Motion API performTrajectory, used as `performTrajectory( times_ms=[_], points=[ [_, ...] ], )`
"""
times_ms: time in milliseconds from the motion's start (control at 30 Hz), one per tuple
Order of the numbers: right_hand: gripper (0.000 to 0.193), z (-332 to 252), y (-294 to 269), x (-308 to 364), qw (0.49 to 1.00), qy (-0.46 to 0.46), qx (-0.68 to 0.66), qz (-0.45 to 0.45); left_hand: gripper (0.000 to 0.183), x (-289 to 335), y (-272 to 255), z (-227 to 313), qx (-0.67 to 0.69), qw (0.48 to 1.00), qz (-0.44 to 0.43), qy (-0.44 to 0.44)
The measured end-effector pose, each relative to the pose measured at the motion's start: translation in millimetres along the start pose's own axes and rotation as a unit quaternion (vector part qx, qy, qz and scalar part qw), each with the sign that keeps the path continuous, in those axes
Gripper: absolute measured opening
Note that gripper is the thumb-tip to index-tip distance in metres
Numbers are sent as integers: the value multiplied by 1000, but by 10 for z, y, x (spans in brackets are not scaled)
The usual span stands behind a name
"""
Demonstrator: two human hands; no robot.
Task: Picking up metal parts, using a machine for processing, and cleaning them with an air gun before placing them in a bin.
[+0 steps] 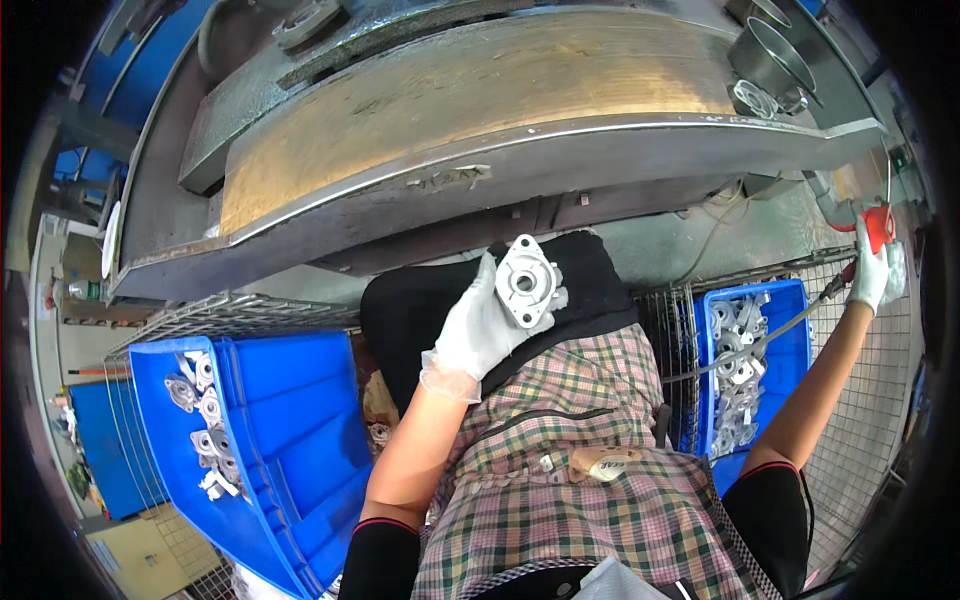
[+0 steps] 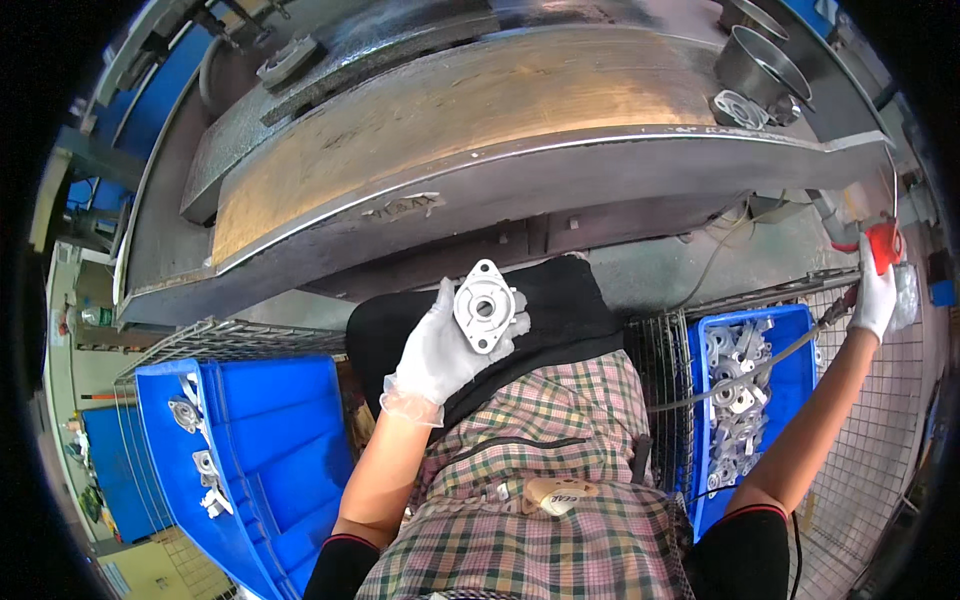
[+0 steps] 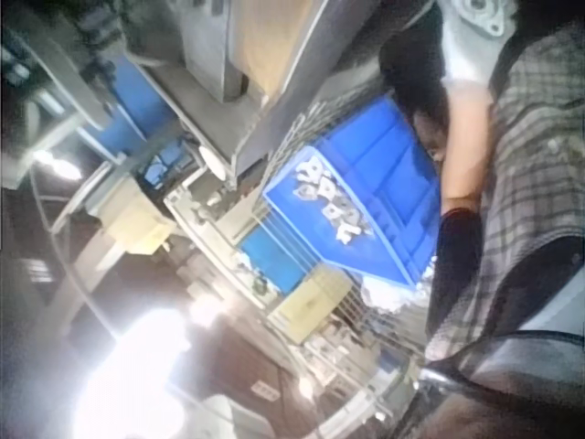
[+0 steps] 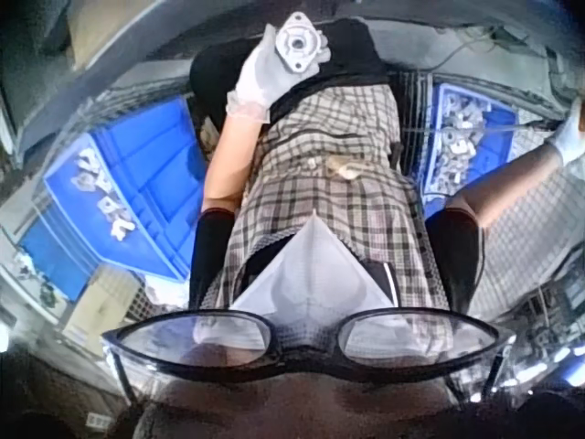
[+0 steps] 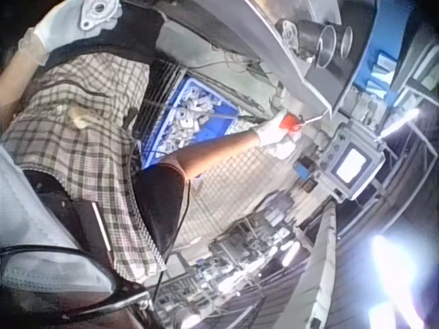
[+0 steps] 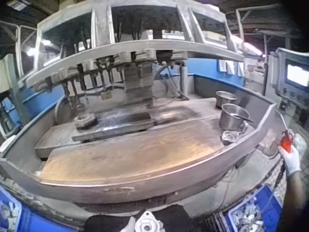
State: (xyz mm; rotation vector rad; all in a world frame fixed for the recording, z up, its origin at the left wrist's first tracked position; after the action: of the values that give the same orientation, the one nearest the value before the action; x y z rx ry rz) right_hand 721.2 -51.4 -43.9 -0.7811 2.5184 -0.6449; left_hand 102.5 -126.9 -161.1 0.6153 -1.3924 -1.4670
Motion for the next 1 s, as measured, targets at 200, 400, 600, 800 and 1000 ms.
performTrajectory(
  times_ms=[200, 400, 600, 800, 1000],
  points=[
    [55, 385, -196, -161, 985, -28, 146, 81, 65, -19, 309, -66, -21, 999, 5, -30],
    [30, -684, 244, 1661, 968, -244, 19, -52, 60, -134, 551, -267, -72, 995, -42, -52],
    [66, -1002, 926, 3111, 802, -8, -139, -581, 60, -250, 682, -681, -252, 964, -74, -46],
    [51, -618, 713, 2940, 852, 1, -118, -511, 65, -369, 633, -767, -533, 832, -116, -101],
    [31, -134, -15, 2311, 827, 48, 432, -356, 61, -476, 1012, -94, -777, 606, -150, -82]
  ],
)
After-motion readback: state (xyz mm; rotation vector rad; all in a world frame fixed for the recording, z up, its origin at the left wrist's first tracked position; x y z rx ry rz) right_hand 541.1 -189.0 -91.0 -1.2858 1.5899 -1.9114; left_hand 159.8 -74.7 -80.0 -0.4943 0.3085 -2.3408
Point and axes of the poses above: each hand's wrist, its own x-axis away from the middle knuckle, its own y-axis out of the palm, z = x × y, the point moved 2 cm from there along -x, towards the middle knuckle, and after that the axes turned 10 degrees about y, right-handed, at the moved point
